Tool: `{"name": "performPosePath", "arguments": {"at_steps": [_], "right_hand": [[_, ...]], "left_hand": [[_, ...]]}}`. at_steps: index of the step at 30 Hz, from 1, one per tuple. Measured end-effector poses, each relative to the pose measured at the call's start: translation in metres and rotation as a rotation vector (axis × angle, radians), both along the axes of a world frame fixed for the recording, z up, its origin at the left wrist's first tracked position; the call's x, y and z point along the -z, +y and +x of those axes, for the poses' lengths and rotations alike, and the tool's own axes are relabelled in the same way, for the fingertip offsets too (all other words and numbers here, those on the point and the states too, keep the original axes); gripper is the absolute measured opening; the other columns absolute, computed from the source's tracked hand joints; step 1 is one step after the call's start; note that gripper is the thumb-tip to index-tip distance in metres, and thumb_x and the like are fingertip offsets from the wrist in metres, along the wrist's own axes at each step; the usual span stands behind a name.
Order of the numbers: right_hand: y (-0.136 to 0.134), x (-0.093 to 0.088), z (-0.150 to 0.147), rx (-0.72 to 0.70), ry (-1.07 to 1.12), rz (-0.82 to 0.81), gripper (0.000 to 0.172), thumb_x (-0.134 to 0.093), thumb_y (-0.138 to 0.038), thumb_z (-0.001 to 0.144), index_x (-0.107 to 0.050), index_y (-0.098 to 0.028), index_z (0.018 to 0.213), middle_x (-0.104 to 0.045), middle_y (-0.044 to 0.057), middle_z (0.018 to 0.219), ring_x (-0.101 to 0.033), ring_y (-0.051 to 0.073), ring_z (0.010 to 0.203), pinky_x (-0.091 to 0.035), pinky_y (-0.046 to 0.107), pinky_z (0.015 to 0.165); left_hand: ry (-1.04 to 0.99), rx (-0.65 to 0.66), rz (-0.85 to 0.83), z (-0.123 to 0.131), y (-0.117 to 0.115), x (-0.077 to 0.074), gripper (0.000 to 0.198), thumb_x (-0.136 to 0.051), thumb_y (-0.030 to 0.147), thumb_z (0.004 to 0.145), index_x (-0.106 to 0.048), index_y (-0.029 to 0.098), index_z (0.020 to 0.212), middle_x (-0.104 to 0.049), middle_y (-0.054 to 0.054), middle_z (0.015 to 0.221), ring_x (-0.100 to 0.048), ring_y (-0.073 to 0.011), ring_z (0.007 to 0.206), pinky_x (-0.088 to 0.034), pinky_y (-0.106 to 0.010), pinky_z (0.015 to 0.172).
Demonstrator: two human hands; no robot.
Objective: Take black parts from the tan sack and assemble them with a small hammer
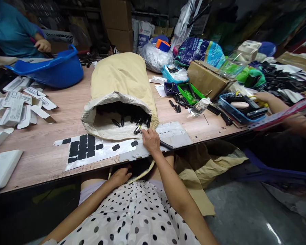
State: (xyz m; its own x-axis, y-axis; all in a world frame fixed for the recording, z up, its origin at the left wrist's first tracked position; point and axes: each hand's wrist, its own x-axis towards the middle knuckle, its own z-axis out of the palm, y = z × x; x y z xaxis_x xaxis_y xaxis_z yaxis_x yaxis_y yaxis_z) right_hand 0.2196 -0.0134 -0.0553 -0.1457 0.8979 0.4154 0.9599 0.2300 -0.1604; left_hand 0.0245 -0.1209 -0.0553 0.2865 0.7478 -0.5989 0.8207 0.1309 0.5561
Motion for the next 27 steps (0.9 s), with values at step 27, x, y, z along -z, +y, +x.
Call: {"name": "performPosePath", "arguments": {"at_steps": [27], "right_hand": [[-0.003, -0.001, -0.003, -0.012, 0.02, 0.006, 0.027, -0.051, -0.023, 0.096, -0.071, -0.025, 0.114, -0.059, 0.008, 0.092, -0.049, 0.023, 0.089, -0.036, 0.031, 0.074]], "left_hand": [[0.038, -0.349, 0.903, -0.043, 0.139, -0.042, 0.021, -0.066, 0.021, 0.08, -0.076, 0.025, 0.098, -0.067, -0.008, 0.095, -0.056, -0.0313, 0.101, -0.047, -0.047, 0.091]]}}
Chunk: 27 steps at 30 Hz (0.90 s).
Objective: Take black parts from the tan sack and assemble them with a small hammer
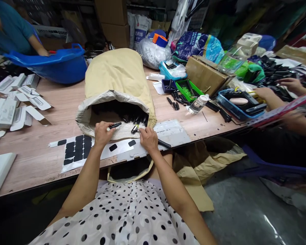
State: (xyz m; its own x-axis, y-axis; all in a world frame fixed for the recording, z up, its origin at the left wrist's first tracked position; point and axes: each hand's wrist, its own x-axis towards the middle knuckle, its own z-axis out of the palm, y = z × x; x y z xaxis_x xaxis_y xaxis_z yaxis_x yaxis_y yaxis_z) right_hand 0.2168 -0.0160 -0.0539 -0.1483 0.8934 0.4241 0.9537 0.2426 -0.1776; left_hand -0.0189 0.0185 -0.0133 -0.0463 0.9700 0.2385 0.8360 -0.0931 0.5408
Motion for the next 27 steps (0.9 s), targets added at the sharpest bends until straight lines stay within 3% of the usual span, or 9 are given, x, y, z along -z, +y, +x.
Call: {"name": "performPosePath", "arguments": {"at_steps": [4, 8, 12, 18, 27], "right_hand": [[0.0, 0.0, 0.001, 0.0, -0.001, 0.004, 0.027, -0.051, -0.022, 0.095, -0.071, -0.024, 0.112, -0.059, 0.007, 0.09, -0.049, 0.023, 0.089, -0.037, 0.03, 0.074], [0.0, 0.0, 0.001, 0.008, -0.003, -0.001, 0.028, -0.051, -0.023, 0.095, -0.072, -0.025, 0.114, -0.06, 0.007, 0.09, -0.049, 0.023, 0.088, -0.037, 0.03, 0.073], [0.001, 0.001, 0.002, 0.007, -0.007, -0.013, 0.029, -0.049, -0.024, 0.097, -0.072, -0.025, 0.115, -0.06, 0.008, 0.091, -0.049, 0.023, 0.089, -0.037, 0.031, 0.075], [0.0, -0.003, 0.005, -0.011, 0.029, -0.041, 0.029, -0.049, -0.023, 0.097, -0.072, -0.025, 0.116, -0.061, 0.008, 0.09, -0.053, 0.022, 0.089, -0.041, 0.031, 0.075], [-0.044, -0.016, -0.02, -0.2, 0.34, -0.054, 0.036, -0.039, -0.025, 0.102, -0.069, -0.024, 0.124, -0.069, 0.006, 0.095, -0.062, 0.019, 0.092, -0.05, 0.029, 0.085]], "left_hand": [[-0.128, 0.214, 0.083, 0.011, -0.045, 0.007, 0.021, -0.066, 0.026, 0.084, -0.075, 0.027, 0.103, -0.066, -0.004, 0.09, -0.056, -0.0256, 0.093, -0.048, -0.041, 0.087], [-0.184, 0.245, 0.011, 0.015, -0.07, 0.025, 0.019, -0.067, 0.024, 0.083, -0.075, 0.026, 0.099, -0.067, -0.003, 0.088, -0.058, -0.0242, 0.09, -0.05, -0.039, 0.084], [-0.192, 0.208, -0.001, 0.015, -0.07, 0.036, 0.017, -0.069, 0.023, 0.08, -0.074, 0.024, 0.096, -0.067, -0.003, 0.086, -0.059, -0.0238, 0.09, -0.051, -0.039, 0.084], [-0.185, 0.197, -0.021, 0.017, -0.067, 0.035, 0.014, -0.069, 0.023, 0.08, -0.074, 0.024, 0.093, -0.067, -0.003, 0.087, -0.059, -0.024, 0.091, -0.051, -0.039, 0.085], [-0.169, 0.192, -0.026, 0.019, -0.068, 0.037, 0.02, -0.069, 0.023, 0.08, -0.076, 0.025, 0.098, -0.065, -0.003, 0.087, -0.058, -0.0238, 0.092, -0.05, -0.039, 0.087]]}}
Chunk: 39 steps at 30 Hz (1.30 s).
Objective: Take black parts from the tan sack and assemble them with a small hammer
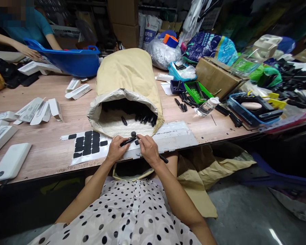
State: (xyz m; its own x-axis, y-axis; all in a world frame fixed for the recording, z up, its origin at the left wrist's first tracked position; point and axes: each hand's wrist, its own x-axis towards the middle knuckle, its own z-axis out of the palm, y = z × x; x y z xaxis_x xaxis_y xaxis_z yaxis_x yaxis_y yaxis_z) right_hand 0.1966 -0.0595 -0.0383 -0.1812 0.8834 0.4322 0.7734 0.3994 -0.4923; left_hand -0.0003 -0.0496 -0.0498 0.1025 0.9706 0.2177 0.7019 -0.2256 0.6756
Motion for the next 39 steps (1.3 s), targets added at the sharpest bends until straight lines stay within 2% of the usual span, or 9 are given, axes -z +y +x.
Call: {"name": "performPosePath", "arguments": {"at_steps": [6, 10, 18, 23, 27, 31, 35, 39], "right_hand": [[-0.014, -0.009, -0.01, -0.072, 0.0, 0.035, 0.038, -0.04, -0.023, 0.103, -0.067, -0.025, 0.129, -0.068, 0.005, 0.091, -0.06, 0.018, 0.088, -0.05, 0.027, 0.083], [-0.016, -0.006, -0.011, -0.109, -0.085, 0.052, 0.038, -0.04, -0.02, 0.102, -0.07, -0.025, 0.125, -0.065, 0.004, 0.082, -0.058, 0.018, 0.083, -0.049, 0.026, 0.077], [-0.011, -0.005, -0.002, -0.036, -0.056, 0.059, 0.038, -0.04, -0.021, 0.103, -0.069, -0.024, 0.127, -0.066, 0.005, 0.086, -0.06, 0.017, 0.085, -0.05, 0.026, 0.08], [-0.01, -0.001, 0.001, -0.041, -0.123, 0.026, 0.038, -0.044, -0.02, 0.1, -0.07, -0.028, 0.125, -0.065, 0.004, 0.085, -0.059, 0.018, 0.084, -0.05, 0.027, 0.078], [0.003, -0.002, 0.006, 0.03, -0.115, 0.062, 0.039, -0.041, -0.023, 0.102, -0.07, -0.027, 0.126, -0.065, 0.005, 0.087, -0.059, 0.019, 0.087, -0.049, 0.028, 0.082], [0.031, 0.0, 0.02, 0.092, -0.157, 0.093, 0.036, -0.042, -0.024, 0.101, -0.071, -0.025, 0.123, -0.065, 0.006, 0.089, -0.058, 0.019, 0.087, -0.047, 0.028, 0.081], [0.052, 0.013, 0.034, 0.103, -0.258, 0.095, 0.03, -0.048, -0.023, 0.098, -0.074, -0.026, 0.113, -0.061, 0.006, 0.084, -0.055, 0.021, 0.086, -0.044, 0.03, 0.078], [0.055, 0.026, 0.038, 0.13, -0.305, 0.129, 0.03, -0.048, -0.023, 0.097, -0.073, -0.025, 0.112, -0.059, 0.006, 0.085, -0.052, 0.021, 0.084, -0.04, 0.031, 0.073]], "left_hand": [[0.006, 0.017, -0.002, 0.0, 0.001, 0.001, 0.02, -0.067, 0.02, 0.082, -0.077, 0.024, 0.099, -0.063, -0.003, 0.083, -0.058, -0.0221, 0.088, -0.049, -0.037, 0.084], [0.002, 0.018, -0.002, 0.001, 0.002, 0.002, 0.02, -0.067, 0.019, 0.083, -0.078, 0.025, 0.098, -0.061, -0.002, 0.081, -0.057, -0.0214, 0.086, -0.049, -0.037, 0.084], [-0.025, -0.011, -0.008, 0.003, 0.001, 0.001, 0.02, -0.07, 0.022, 0.08, -0.078, 0.025, 0.098, -0.064, -0.003, 0.084, -0.058, -0.0228, 0.089, -0.05, -0.039, 0.084], [-0.025, -0.02, -0.002, 0.004, 0.001, 0.003, 0.019, -0.07, 0.022, 0.08, -0.078, 0.025, 0.097, -0.062, -0.003, 0.082, -0.058, -0.0227, 0.088, -0.051, -0.038, 0.084], [-0.02, -0.024, 0.0, 0.005, 0.001, 0.003, 0.018, -0.07, 0.022, 0.079, -0.077, 0.024, 0.096, -0.062, -0.003, 0.082, -0.058, -0.023, 0.088, -0.051, -0.038, 0.083], [-0.009, -0.027, 0.007, 0.007, 0.001, 0.004, 0.017, -0.072, 0.023, 0.079, -0.076, 0.023, 0.095, -0.063, -0.003, 0.084, -0.058, -0.0238, 0.09, -0.051, -0.039, 0.084], [0.004, -0.027, 0.013, 0.009, -0.001, 0.005, 0.012, -0.072, 0.023, 0.08, -0.074, 0.024, 0.092, -0.064, -0.003, 0.086, -0.058, -0.0239, 0.09, -0.051, -0.039, 0.083], [0.012, -0.026, 0.007, 0.011, -0.003, 0.007, 0.012, -0.07, 0.024, 0.082, -0.073, 0.024, 0.094, -0.064, -0.004, 0.087, -0.058, -0.0242, 0.09, -0.051, -0.039, 0.083]]}}
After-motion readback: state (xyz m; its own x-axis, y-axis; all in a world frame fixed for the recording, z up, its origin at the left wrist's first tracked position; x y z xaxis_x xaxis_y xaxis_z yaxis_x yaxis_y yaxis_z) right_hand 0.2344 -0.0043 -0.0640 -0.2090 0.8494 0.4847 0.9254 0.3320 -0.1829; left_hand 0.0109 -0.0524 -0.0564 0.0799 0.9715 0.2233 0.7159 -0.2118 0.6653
